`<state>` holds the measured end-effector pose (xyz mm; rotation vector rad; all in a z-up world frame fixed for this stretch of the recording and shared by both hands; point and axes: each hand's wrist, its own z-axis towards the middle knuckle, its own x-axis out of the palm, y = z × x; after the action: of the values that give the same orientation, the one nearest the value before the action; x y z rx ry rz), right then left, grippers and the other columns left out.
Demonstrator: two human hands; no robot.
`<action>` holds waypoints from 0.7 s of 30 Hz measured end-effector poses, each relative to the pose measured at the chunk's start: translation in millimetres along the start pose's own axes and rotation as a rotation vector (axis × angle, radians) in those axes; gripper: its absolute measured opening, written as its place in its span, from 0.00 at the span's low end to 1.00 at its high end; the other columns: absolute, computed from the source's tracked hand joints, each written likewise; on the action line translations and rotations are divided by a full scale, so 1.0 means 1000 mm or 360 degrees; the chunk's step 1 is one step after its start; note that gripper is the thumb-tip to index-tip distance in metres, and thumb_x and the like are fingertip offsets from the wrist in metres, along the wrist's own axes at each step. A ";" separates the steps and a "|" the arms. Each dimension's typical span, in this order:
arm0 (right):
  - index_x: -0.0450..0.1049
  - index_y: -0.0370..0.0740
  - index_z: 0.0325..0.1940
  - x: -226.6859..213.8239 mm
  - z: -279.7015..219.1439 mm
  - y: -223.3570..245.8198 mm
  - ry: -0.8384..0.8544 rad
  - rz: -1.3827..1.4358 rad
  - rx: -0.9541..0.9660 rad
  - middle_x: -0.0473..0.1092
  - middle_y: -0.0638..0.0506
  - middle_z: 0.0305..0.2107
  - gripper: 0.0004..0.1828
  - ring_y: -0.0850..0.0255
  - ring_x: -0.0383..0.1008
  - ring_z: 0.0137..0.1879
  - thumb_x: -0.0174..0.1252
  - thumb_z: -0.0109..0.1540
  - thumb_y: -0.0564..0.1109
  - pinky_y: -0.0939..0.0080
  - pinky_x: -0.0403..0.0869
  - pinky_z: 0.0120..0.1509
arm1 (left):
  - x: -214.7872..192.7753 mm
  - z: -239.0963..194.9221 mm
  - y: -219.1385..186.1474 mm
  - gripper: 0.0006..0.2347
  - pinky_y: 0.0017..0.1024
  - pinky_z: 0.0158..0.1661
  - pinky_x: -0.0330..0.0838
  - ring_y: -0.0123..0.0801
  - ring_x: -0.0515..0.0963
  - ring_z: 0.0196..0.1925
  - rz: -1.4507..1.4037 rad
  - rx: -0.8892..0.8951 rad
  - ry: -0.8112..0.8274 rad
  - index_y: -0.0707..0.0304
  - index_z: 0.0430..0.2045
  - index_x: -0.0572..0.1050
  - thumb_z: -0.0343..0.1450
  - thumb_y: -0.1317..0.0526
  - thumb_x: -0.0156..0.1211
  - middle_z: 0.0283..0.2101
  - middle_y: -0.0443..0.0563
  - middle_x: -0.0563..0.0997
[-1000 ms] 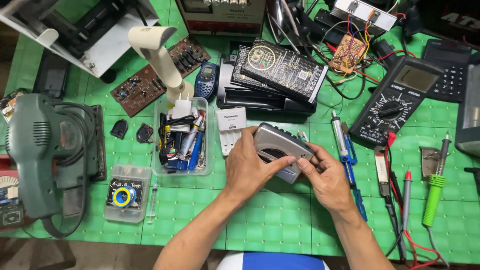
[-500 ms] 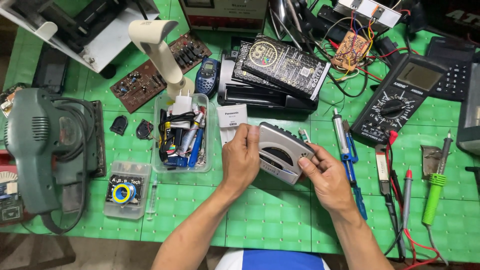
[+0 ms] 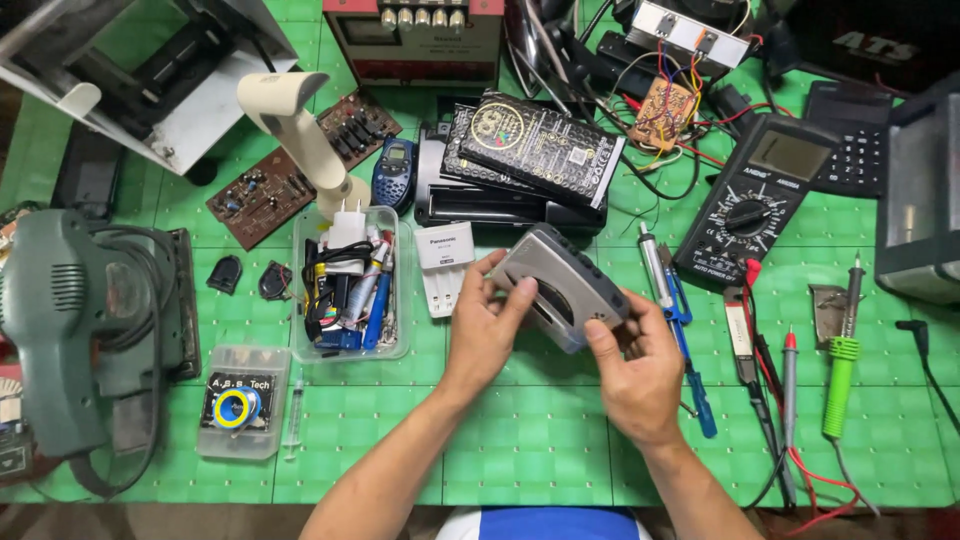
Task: Cleaning the exterior of a portable cassette player with a toothbrush and inspecting the internal components using a small tool.
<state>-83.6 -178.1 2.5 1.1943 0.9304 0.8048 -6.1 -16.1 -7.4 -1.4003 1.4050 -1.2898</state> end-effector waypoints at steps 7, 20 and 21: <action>0.72 0.32 0.58 0.019 -0.019 0.006 -0.0190 -0.0900 -0.0860 0.77 0.41 0.47 0.25 0.49 0.80 0.48 0.70 0.61 0.44 0.55 0.77 0.56 | 0.007 -0.007 0.012 0.34 0.49 0.48 0.77 0.51 0.73 0.61 -0.0920 -0.0368 0.0361 0.46 0.76 0.45 0.73 0.45 0.45 0.63 0.63 0.69; 0.80 0.50 0.53 0.040 -0.030 0.024 -0.0086 -0.1476 -0.1555 0.77 0.51 0.50 0.11 0.50 0.75 0.51 0.61 0.67 0.50 0.48 0.68 0.58 | -0.005 0.002 0.014 0.40 0.56 0.61 0.68 0.64 0.74 0.62 -0.1883 -0.0449 0.0930 0.62 0.74 0.57 0.74 0.29 0.32 0.71 0.67 0.66; 0.80 0.49 0.53 0.040 -0.029 0.026 -0.0063 -0.1494 -0.1591 0.77 0.52 0.50 0.11 0.51 0.74 0.51 0.62 0.67 0.50 0.48 0.68 0.58 | -0.006 0.004 0.017 0.38 0.54 0.59 0.71 0.65 0.76 0.60 -0.1993 -0.0465 0.1018 0.55 0.77 0.53 0.75 0.30 0.34 0.70 0.71 0.66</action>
<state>-94.9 -125.6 18.0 -0.1358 0.7628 0.3516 -4.9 -12.6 -25.5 -2.3546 1.0380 -2.5530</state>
